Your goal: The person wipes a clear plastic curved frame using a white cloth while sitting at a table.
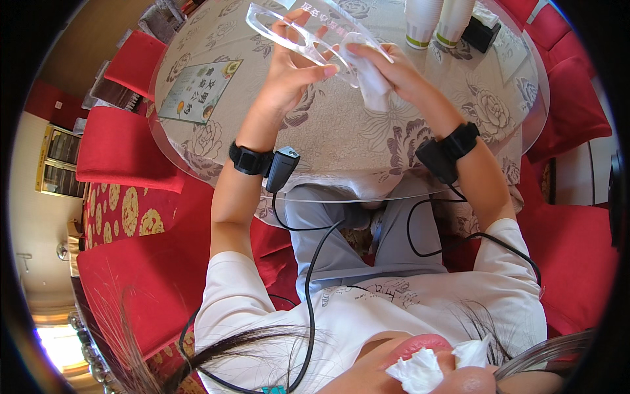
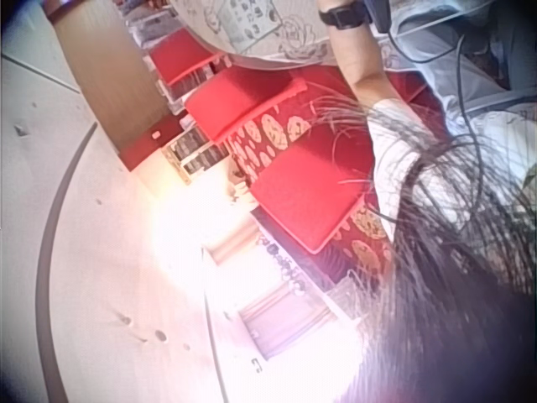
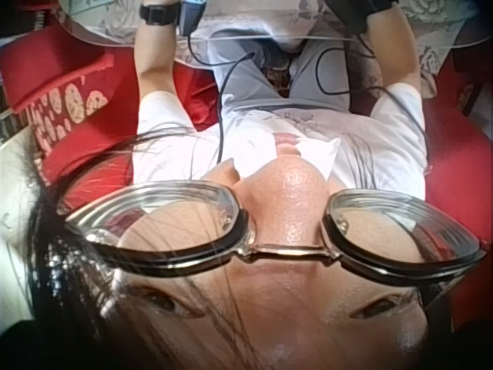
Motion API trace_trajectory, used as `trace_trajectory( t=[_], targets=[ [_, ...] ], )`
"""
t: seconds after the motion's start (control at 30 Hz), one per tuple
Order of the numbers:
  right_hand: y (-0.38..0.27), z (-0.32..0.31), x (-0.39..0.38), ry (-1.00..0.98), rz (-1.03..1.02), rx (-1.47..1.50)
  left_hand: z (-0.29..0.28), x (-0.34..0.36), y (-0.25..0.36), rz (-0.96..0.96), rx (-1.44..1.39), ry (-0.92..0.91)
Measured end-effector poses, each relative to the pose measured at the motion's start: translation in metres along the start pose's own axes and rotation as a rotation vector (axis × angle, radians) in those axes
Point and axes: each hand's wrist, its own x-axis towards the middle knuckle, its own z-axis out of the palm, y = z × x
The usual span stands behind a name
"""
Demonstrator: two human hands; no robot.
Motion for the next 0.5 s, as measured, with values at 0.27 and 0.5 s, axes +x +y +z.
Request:
trace_trajectory(
  t=[0.27,0.5],
  targets=[
    [0.001,0.005,-0.003,0.027,-0.081,0.023,0.005,-0.001,0.000,-0.028,0.016,-0.007],
    [0.006,0.005,-0.002,0.054,-0.135,0.081,-0.001,-0.003,-0.007,-0.178,-0.076,-0.004]
  ],
)
